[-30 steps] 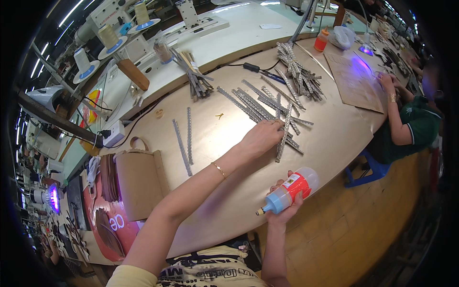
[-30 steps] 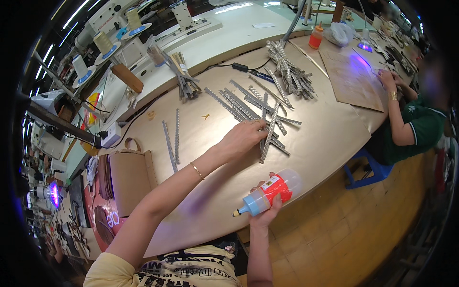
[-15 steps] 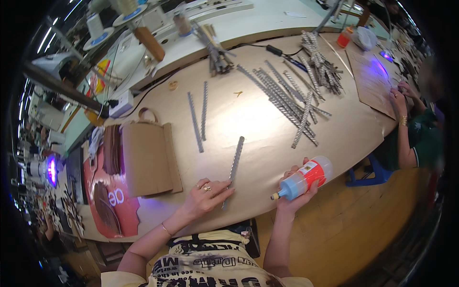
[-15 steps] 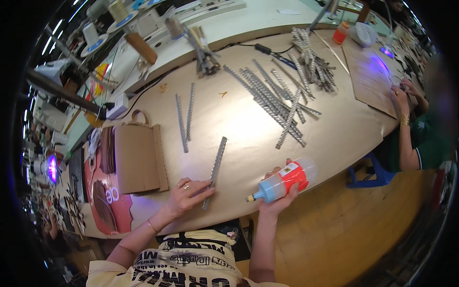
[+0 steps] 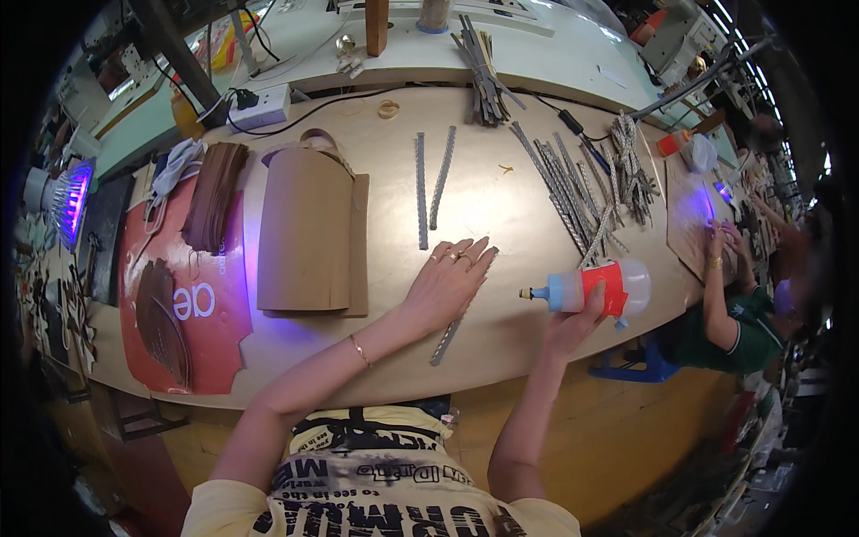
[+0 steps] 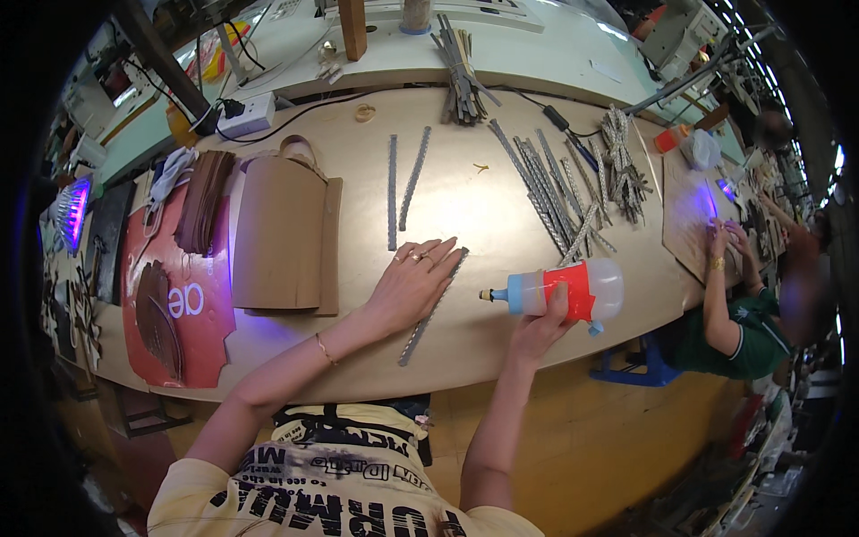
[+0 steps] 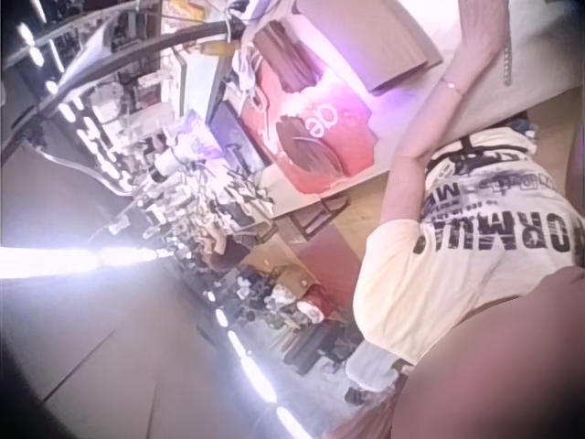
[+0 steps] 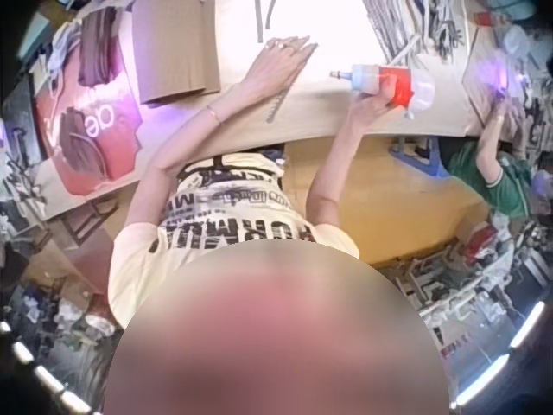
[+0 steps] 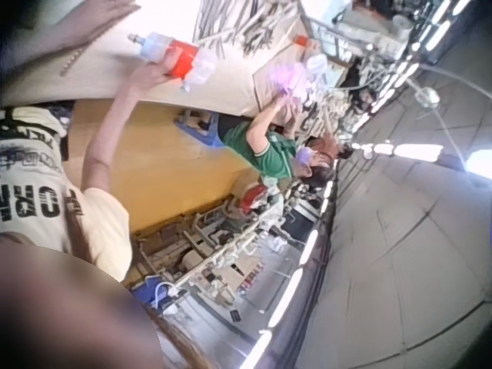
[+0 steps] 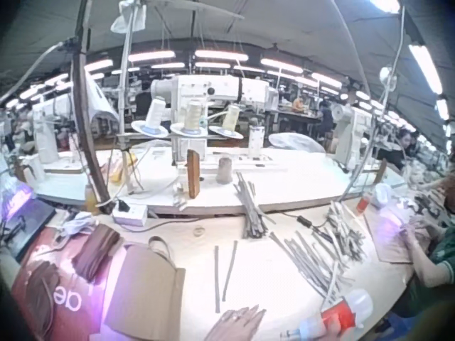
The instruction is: The person wraps a braided cord around a cylindrical cardboard form and then repeatedly applies glue from a bottle to multiple braided cords laid on the table. The cords are handled one at a time and placed in rows as glue is applied.
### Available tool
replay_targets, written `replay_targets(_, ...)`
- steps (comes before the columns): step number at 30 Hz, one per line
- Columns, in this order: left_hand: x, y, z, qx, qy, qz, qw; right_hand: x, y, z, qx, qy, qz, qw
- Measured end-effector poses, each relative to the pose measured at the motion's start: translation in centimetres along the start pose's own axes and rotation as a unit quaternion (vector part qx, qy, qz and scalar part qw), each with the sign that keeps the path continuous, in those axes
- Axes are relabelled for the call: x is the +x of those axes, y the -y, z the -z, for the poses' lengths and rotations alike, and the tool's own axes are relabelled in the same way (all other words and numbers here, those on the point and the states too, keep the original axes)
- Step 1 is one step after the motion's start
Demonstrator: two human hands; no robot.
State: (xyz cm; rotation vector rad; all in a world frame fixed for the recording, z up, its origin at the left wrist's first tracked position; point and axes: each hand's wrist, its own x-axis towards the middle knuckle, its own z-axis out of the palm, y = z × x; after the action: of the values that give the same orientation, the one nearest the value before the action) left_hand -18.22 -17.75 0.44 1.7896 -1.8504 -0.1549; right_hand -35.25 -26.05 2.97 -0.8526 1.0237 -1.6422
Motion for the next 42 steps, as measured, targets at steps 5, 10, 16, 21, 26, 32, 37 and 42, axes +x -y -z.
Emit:
replay_targets(5, 0.5, 0.9, -1.6, 0.027, 0.022, -0.024, 0.999, 1.3, -0.5, -0.6, 0.004, 0.0, -0.01, 1.0)
replay_targets(10, 0.4, 0.9, -2.1, 0.044, 0.005, -0.031, 0.999, 1.7, -2.3, 0.5, 0.01, -0.028, -0.024, 0.999)
replay_targets(16, 1.1, 0.5, -1.6, 0.088, 0.018, -0.038, 0.995, 1.9, -2.8, 0.9, 0.022, 0.004, -0.022, 0.999)
replay_targets(21, 1.3, 0.2, -1.2, 0.104, 0.039, -0.036, 0.993, 1.6, -2.9, 0.5, 0.002, -0.002, -0.02, 1.0)
replay_targets(26, 1.4, 0.3, -0.9, 0.086, 0.071, -0.027, 0.993, 1.6, -2.9, -0.2, 0.008, -0.015, -0.038, 0.999)
replay_targets(32, 1.8, -0.1, -0.7, 0.207, 0.118, -0.05, 0.97, 1.7, -1.1, -2.4, -0.076, 0.068, 0.056, 0.993)
replay_targets(37, 1.1, 0.3, -0.4, 0.109, 0.042, -0.009, 0.993, 2.0, -0.3, -4.4, -0.2, 0.141, 0.175, 0.954)
replay_targets(42, -1.7, 0.2, -0.4, -0.046, 0.011, 0.021, 0.999, 1.7, -1.7, -4.6, -0.283, 0.2, 0.237, 0.908)
